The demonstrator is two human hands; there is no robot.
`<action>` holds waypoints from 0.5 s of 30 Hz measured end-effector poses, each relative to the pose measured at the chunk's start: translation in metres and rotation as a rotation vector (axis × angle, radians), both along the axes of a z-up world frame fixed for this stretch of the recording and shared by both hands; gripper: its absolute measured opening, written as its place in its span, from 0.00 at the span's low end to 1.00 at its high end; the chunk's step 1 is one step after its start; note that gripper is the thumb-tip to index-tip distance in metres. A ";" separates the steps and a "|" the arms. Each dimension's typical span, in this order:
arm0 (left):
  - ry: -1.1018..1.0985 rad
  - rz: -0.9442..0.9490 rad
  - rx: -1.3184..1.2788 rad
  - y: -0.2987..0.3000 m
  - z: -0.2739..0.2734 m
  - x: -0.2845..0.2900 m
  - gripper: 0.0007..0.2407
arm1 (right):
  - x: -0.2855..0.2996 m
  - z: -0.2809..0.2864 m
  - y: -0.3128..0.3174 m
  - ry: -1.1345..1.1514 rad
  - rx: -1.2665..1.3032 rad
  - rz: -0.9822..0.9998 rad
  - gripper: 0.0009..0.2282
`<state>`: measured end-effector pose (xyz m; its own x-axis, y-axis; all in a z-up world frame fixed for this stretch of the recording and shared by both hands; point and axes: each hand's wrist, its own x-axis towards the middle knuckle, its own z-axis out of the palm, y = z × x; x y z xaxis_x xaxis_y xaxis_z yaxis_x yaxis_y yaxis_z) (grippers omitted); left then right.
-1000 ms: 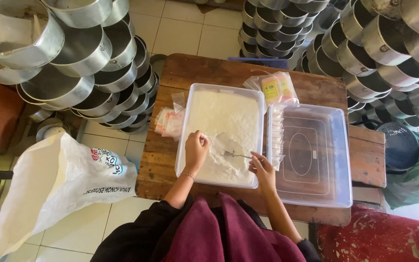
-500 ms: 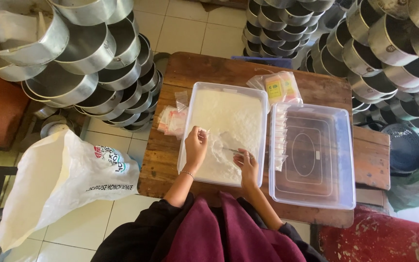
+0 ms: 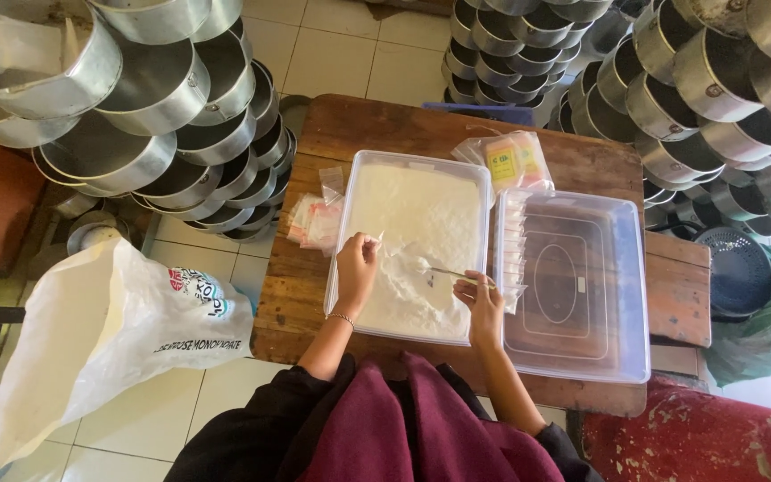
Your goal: Packaging white powder into small plastic bags using a spoon.
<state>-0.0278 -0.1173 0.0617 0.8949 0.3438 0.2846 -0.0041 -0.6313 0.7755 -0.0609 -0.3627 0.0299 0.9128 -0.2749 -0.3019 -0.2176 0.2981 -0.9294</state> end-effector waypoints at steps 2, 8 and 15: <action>0.005 -0.001 0.008 -0.001 0.005 0.000 0.05 | -0.001 0.001 -0.005 -0.008 0.005 0.001 0.15; 0.115 0.068 -0.018 -0.006 0.005 0.000 0.06 | 0.000 0.004 -0.014 -0.020 0.000 -0.008 0.16; 0.241 0.059 -0.053 -0.007 -0.004 0.009 0.07 | 0.001 0.017 -0.014 -0.033 0.025 -0.016 0.15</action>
